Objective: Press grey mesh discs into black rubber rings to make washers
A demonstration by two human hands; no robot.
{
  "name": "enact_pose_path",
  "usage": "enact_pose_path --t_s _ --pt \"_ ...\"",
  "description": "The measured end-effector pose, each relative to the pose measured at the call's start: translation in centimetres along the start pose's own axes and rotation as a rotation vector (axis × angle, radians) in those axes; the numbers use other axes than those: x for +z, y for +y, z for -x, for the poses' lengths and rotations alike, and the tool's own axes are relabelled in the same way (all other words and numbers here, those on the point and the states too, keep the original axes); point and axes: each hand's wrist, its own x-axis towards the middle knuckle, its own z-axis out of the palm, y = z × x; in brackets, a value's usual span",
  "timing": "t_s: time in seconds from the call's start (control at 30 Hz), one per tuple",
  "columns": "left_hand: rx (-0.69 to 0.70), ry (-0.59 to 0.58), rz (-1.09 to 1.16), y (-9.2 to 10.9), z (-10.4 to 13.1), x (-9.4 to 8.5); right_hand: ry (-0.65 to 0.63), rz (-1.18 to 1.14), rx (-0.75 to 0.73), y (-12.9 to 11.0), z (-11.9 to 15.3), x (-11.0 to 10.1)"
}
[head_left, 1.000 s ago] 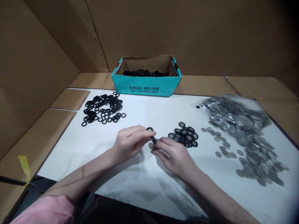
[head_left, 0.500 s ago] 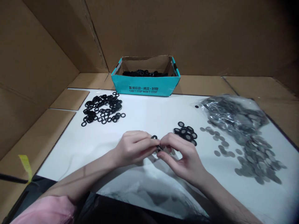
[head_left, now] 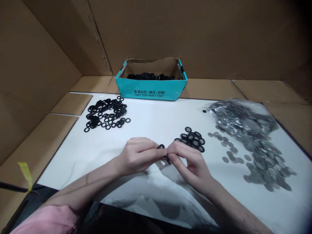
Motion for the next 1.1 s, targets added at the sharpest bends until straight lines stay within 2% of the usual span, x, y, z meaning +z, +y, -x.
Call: enact_pose_path --t_s 0.13,0.43,0.6,0.7,0.8,0.97,1.1 --pt "0.000 -0.001 -0.009 0.0 0.0 -0.1 0.047 0.113 -0.039 0.0 0.1 0.1" --pt "0.034 -0.018 -0.061 0.3 -0.2 -0.4 0.119 0.158 -0.056 -0.4 0.0 -0.6" --pt "0.044 -0.051 -0.057 0.0 -0.3 -1.0 0.174 0.179 -0.062 -0.8 -0.1 -1.6" --pt "0.046 -0.040 -0.065 -0.2 -0.3 -1.2 0.213 0.272 -0.032 -0.3 -0.1 -2.5" --pt "0.078 -0.037 -0.078 -0.2 -0.5 -1.3 0.257 0.457 0.044 1.3 -0.5 -3.9" --pt "0.068 -0.031 -0.071 -0.1 -0.6 -1.3 0.429 0.672 0.237 6.3 -2.2 -7.9" --pt "0.061 0.002 -0.058 -0.6 -0.3 -1.2 0.409 0.689 0.251 9.8 -3.2 -11.0"
